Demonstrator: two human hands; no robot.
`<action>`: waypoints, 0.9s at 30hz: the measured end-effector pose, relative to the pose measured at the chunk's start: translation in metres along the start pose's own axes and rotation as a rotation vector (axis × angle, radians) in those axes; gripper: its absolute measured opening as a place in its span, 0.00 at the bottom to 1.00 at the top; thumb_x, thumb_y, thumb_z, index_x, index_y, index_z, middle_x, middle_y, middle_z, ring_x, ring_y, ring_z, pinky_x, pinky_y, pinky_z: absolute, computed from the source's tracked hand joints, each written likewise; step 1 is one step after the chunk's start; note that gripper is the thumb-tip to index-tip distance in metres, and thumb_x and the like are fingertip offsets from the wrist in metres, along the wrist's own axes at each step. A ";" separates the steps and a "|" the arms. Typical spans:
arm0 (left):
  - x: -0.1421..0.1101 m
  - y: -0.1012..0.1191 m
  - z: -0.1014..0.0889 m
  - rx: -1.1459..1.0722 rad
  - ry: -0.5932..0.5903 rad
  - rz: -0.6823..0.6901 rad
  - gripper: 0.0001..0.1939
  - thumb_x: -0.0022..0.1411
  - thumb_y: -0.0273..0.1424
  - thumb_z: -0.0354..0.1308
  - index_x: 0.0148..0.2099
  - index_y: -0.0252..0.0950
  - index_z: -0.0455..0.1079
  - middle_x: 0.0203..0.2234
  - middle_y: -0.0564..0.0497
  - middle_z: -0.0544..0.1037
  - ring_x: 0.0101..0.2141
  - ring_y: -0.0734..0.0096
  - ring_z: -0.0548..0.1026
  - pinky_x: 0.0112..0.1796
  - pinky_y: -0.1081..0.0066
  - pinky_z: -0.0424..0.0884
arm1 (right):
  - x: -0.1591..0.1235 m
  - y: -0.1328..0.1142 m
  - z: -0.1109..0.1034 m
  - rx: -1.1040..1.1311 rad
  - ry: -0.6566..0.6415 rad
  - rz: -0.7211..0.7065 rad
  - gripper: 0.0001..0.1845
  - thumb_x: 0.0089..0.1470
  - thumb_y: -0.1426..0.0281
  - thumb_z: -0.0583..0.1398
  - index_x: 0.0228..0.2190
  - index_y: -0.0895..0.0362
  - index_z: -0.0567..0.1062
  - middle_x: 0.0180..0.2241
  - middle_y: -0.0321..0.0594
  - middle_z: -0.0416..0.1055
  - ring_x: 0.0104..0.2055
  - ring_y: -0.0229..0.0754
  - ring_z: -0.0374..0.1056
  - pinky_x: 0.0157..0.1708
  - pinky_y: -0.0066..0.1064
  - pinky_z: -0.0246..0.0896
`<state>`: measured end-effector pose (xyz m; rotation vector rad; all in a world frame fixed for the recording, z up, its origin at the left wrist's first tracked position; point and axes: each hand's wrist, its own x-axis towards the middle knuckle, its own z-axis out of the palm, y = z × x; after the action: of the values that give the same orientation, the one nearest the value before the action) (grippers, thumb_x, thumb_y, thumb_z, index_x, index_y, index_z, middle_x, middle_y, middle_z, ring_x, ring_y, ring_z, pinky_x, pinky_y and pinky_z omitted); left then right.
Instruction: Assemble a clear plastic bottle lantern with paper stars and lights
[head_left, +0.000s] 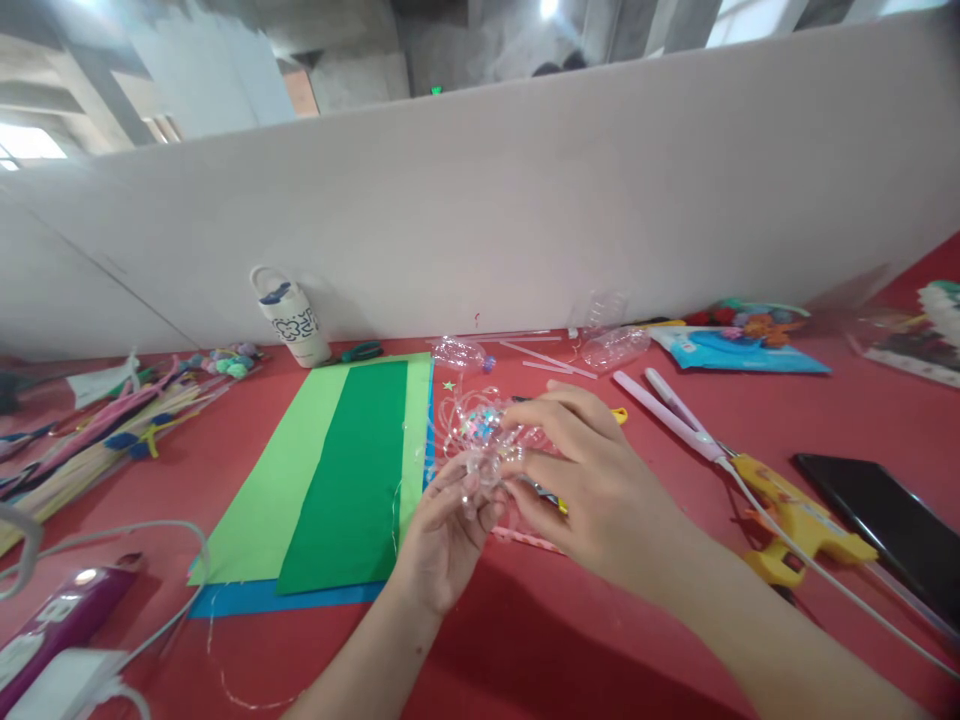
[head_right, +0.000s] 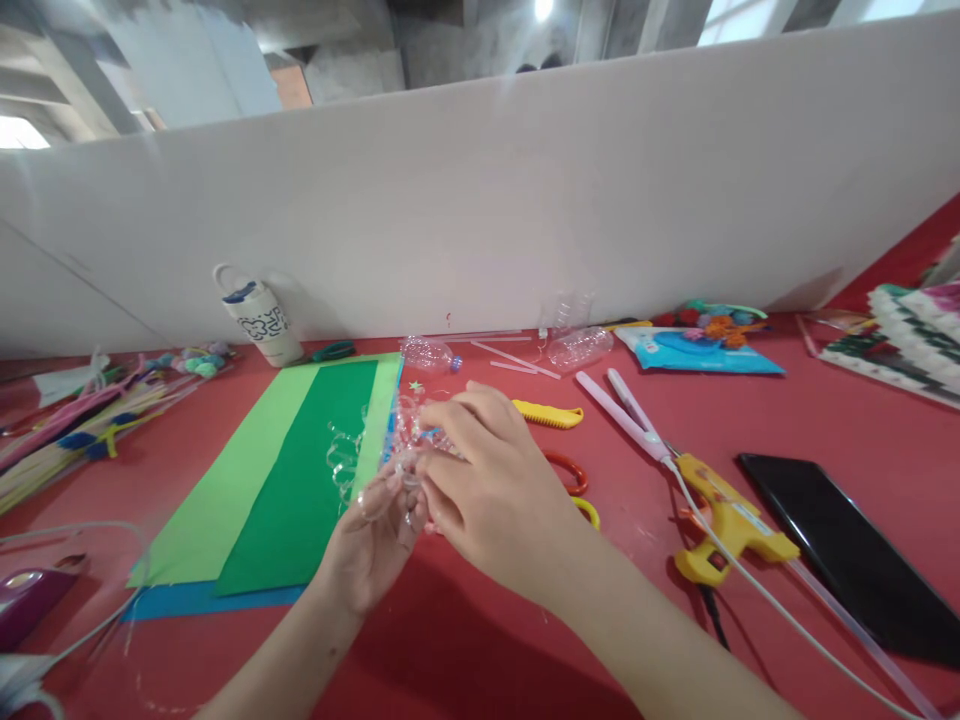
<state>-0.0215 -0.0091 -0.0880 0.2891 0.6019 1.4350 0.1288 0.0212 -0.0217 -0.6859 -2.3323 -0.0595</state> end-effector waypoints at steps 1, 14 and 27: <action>0.000 0.000 0.000 0.005 -0.002 0.000 0.11 0.48 0.20 0.64 0.36 0.33 0.73 0.24 0.53 0.79 0.25 0.77 0.77 0.31 0.80 0.74 | -0.001 0.000 0.000 -0.002 -0.011 0.001 0.08 0.54 0.76 0.56 0.26 0.59 0.74 0.39 0.45 0.69 0.43 0.45 0.59 0.42 0.40 0.59; 0.002 0.001 -0.002 0.058 0.004 0.044 0.10 0.48 0.22 0.64 0.35 0.35 0.73 0.27 0.53 0.80 0.27 0.76 0.77 0.33 0.78 0.73 | 0.001 -0.003 -0.004 0.011 0.004 0.059 0.09 0.55 0.76 0.55 0.30 0.57 0.76 0.51 0.46 0.63 0.53 0.48 0.54 0.51 0.44 0.55; -0.001 0.002 0.004 0.160 0.026 0.069 0.14 0.43 0.23 0.66 0.37 0.35 0.74 0.30 0.51 0.79 0.29 0.74 0.76 0.32 0.77 0.71 | 0.001 -0.004 -0.001 0.149 -0.108 0.256 0.10 0.51 0.77 0.56 0.22 0.57 0.72 0.29 0.38 0.68 0.35 0.42 0.58 0.36 0.36 0.54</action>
<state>-0.0211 -0.0089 -0.0834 0.4213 0.7351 1.4606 0.1265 0.0182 -0.0198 -0.9247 -2.3018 0.2699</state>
